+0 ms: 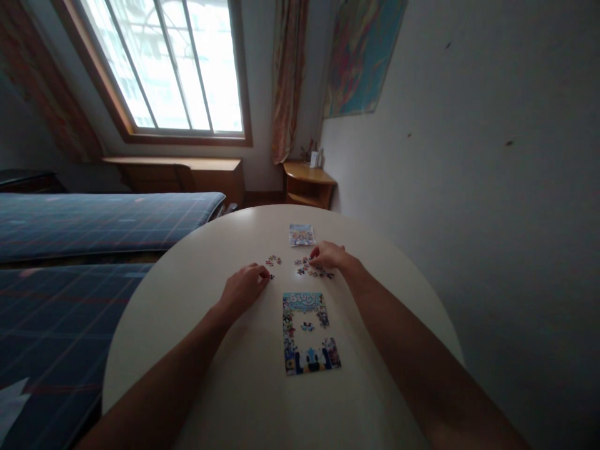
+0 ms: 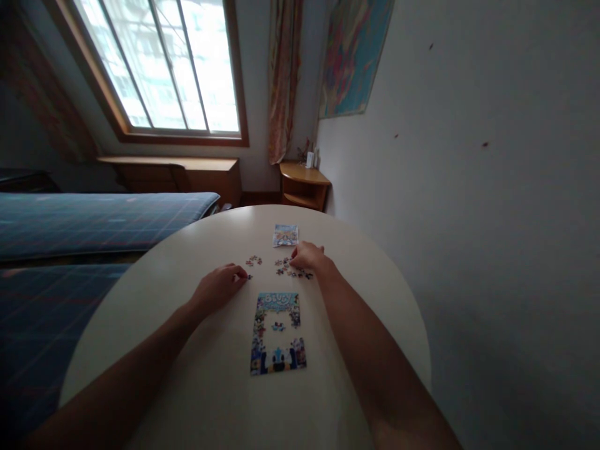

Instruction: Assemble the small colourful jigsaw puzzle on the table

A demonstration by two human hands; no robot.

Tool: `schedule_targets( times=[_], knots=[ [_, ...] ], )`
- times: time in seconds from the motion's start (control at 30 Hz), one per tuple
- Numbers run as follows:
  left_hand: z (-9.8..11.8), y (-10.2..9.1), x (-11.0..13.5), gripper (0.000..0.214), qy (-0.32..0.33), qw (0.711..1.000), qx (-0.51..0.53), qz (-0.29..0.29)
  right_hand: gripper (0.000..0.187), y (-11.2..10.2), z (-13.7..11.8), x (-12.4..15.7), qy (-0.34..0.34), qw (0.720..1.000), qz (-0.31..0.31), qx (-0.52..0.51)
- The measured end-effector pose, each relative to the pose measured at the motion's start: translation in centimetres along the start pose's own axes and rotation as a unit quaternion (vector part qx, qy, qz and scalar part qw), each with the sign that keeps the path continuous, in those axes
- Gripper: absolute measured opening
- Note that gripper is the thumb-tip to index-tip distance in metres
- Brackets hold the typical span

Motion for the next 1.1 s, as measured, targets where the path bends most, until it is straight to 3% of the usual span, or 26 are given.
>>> schedule_targets(
  times=[0.27, 0.67, 0.9, 1.03, 1.1],
  knots=[
    [0.0, 0.0, 0.0, 0.017, -0.009, 1.0, -0.002, 0.009, 0.024, 0.2, 0.3, -0.1, -0.015, 1.0, -0.003, -0.014],
    [-0.3, 0.4, -0.3, 0.022, -0.001, 1.0, 0.002, 0.014, 0.026, 0.5, 0.7, 1.6, -0.089, 0.992, 0.083, 0.04],
    [-2.2, -0.4, -1.4, 0.024, -0.005, 0.999, -0.007, 0.031, 0.043, 2.2, 1.9, 3.4, -0.154, 0.983, 0.089, 0.049],
    [-3.0, 0.4, -2.0, 0.047, -0.031, 0.996, -0.047, 0.07, 0.058, 3.9, 2.5, 4.4, -0.173, 0.981, 0.079, 0.04],
    [-3.0, 1.8, -2.1, 0.058, -0.045, 0.996, -0.071, 0.039, 0.063, 4.5, 2.4, 4.8, -0.187, 0.979, 0.071, 0.027]
  ],
)
Point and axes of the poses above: each hand's wrist, its own x-axis away from the middle knuckle, its own y-axis out of the palm, z = x × y, the point moved 6 cm from there along -x, towards the middle knuckle, and after that the axes turned 13 degrees about -y, right-handed, at the moved point
